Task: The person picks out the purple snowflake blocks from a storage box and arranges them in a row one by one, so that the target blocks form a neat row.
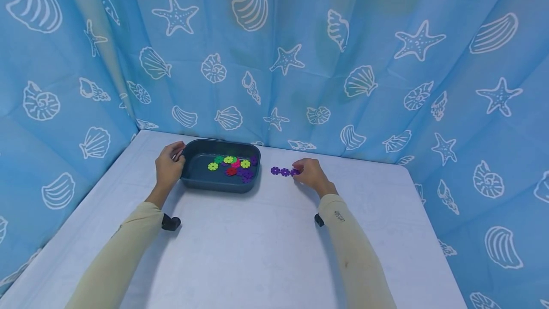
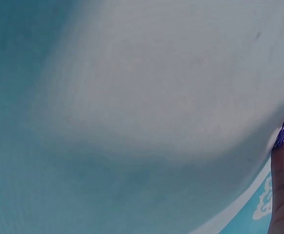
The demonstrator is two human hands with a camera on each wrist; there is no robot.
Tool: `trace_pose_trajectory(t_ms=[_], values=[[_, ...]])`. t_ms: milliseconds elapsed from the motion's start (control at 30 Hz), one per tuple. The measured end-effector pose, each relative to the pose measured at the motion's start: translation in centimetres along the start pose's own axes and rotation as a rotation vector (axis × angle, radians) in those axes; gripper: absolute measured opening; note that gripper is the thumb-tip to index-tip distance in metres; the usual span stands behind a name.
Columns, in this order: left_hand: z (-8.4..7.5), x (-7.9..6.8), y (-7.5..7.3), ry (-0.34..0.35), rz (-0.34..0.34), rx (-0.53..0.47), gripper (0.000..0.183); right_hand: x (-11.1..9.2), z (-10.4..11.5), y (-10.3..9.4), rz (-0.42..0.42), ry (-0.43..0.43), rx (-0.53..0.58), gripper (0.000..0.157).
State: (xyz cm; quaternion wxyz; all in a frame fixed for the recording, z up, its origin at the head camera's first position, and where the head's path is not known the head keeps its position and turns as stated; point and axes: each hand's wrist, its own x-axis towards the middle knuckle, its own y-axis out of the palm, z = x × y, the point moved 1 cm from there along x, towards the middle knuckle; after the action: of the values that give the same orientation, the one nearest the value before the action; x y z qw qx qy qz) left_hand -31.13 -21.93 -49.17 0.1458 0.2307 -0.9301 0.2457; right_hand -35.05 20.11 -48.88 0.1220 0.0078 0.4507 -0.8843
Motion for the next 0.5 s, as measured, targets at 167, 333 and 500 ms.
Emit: trace_pose_trajectory(t_ms=[167,333,500], values=[[0.0,0.0,0.1,-0.001,-0.003,0.000,0.040,0.2,-0.1,-0.1,0.011,0.009,0.006,0.041],[-0.1,0.0,0.1,-0.004,-0.002,-0.001,0.039,0.4,0.0,-0.2,0.014,-0.003,0.020,0.041],[-0.1,0.0,0.1,-0.006,-0.003,0.001,0.039,0.6,1.7,-0.3,-0.029,-0.084,0.011,0.039]])
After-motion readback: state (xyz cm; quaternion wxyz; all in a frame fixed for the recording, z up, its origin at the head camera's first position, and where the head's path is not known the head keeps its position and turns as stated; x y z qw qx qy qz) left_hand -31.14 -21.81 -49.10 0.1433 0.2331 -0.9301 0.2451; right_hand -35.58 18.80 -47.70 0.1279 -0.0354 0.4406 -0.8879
